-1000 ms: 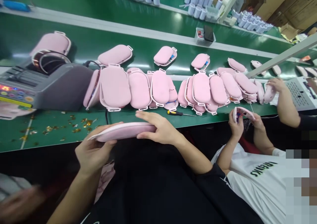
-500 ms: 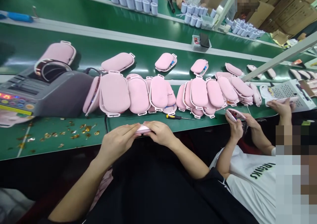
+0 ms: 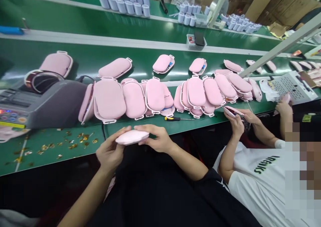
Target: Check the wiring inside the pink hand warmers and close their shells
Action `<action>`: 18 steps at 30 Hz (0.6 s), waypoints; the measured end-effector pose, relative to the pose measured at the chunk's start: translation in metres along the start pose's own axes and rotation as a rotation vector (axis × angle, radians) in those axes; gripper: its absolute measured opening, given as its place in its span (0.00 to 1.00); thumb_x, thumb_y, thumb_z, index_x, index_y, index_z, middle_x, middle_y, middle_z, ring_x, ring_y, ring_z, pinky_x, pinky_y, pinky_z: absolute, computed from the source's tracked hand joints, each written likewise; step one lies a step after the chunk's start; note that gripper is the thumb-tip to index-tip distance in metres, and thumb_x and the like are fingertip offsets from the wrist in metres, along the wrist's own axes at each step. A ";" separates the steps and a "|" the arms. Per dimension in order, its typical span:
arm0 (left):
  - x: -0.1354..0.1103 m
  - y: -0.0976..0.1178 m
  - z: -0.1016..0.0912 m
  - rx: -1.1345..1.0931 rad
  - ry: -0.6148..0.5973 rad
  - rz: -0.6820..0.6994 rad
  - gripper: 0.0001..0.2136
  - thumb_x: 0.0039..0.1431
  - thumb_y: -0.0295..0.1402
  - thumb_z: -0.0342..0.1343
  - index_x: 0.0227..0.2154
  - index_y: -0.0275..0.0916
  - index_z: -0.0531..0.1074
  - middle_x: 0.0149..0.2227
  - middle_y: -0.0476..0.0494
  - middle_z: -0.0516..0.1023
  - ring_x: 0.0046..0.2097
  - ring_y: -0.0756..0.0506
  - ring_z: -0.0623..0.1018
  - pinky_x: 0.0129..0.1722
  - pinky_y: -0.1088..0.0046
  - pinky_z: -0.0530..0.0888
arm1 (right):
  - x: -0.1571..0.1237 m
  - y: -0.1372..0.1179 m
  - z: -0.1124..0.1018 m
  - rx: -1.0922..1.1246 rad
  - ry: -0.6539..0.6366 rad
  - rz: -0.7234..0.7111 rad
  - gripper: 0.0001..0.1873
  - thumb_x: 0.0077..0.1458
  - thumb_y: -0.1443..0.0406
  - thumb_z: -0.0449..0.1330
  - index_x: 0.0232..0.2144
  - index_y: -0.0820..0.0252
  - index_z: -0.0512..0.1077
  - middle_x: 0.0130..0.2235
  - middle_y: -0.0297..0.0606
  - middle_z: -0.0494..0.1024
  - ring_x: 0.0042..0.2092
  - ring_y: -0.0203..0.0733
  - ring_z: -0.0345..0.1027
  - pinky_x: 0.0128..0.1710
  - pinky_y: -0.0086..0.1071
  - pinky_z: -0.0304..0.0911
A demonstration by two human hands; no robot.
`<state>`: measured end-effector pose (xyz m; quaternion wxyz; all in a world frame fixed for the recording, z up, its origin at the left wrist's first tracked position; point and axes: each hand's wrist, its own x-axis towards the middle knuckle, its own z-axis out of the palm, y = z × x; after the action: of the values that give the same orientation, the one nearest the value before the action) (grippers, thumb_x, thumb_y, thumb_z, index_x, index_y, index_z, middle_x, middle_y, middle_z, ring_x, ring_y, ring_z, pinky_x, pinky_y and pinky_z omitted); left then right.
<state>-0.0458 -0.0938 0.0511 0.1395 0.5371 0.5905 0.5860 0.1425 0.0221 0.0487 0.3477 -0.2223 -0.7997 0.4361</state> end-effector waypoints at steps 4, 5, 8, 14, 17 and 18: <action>0.000 0.005 0.004 -0.129 -0.017 0.010 0.23 0.67 0.41 0.68 0.61 0.41 0.75 0.61 0.30 0.83 0.61 0.34 0.84 0.59 0.51 0.83 | 0.009 -0.010 0.001 -0.090 -0.064 -0.121 0.18 0.68 0.56 0.69 0.56 0.54 0.81 0.58 0.46 0.85 0.64 0.49 0.78 0.68 0.49 0.73; 0.000 0.005 0.005 -0.133 -0.009 0.023 0.22 0.66 0.41 0.70 0.59 0.43 0.77 0.61 0.32 0.83 0.61 0.34 0.84 0.59 0.50 0.83 | 0.011 -0.011 0.002 -0.112 -0.077 -0.150 0.16 0.70 0.57 0.67 0.56 0.55 0.81 0.57 0.45 0.86 0.63 0.49 0.78 0.68 0.49 0.73; 0.000 0.005 0.005 -0.122 0.046 0.068 0.12 0.65 0.40 0.72 0.48 0.45 0.82 0.54 0.39 0.86 0.57 0.36 0.86 0.58 0.50 0.84 | 0.014 -0.013 0.009 -0.138 -0.066 -0.188 0.12 0.72 0.58 0.64 0.52 0.55 0.83 0.52 0.43 0.88 0.59 0.47 0.82 0.64 0.45 0.77; -0.011 -0.008 -0.007 -0.083 0.116 0.131 0.08 0.67 0.41 0.69 0.43 0.45 0.80 0.47 0.45 0.85 0.53 0.36 0.88 0.55 0.48 0.86 | 0.023 -0.015 0.028 -0.119 -0.200 -0.174 0.12 0.71 0.59 0.66 0.51 0.55 0.84 0.51 0.41 0.89 0.59 0.46 0.82 0.65 0.43 0.75; -0.018 -0.018 -0.028 -0.032 0.111 0.122 0.07 0.70 0.38 0.66 0.46 0.43 0.78 0.48 0.43 0.85 0.51 0.37 0.88 0.53 0.51 0.85 | 0.031 -0.001 0.028 -0.095 -0.292 -0.093 0.22 0.65 0.55 0.72 0.58 0.55 0.81 0.57 0.43 0.86 0.62 0.46 0.80 0.67 0.41 0.72; -0.020 -0.021 -0.037 -0.004 0.107 0.110 0.07 0.71 0.36 0.64 0.48 0.43 0.78 0.48 0.41 0.86 0.52 0.37 0.88 0.53 0.52 0.85 | 0.033 0.006 0.027 -0.097 -0.287 -0.053 0.24 0.63 0.55 0.74 0.59 0.56 0.81 0.57 0.44 0.86 0.62 0.47 0.80 0.66 0.40 0.73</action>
<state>-0.0768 -0.1244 0.0343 0.0763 0.5365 0.5655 0.6217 0.1012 0.0323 0.0452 0.2301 -0.1530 -0.8670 0.4147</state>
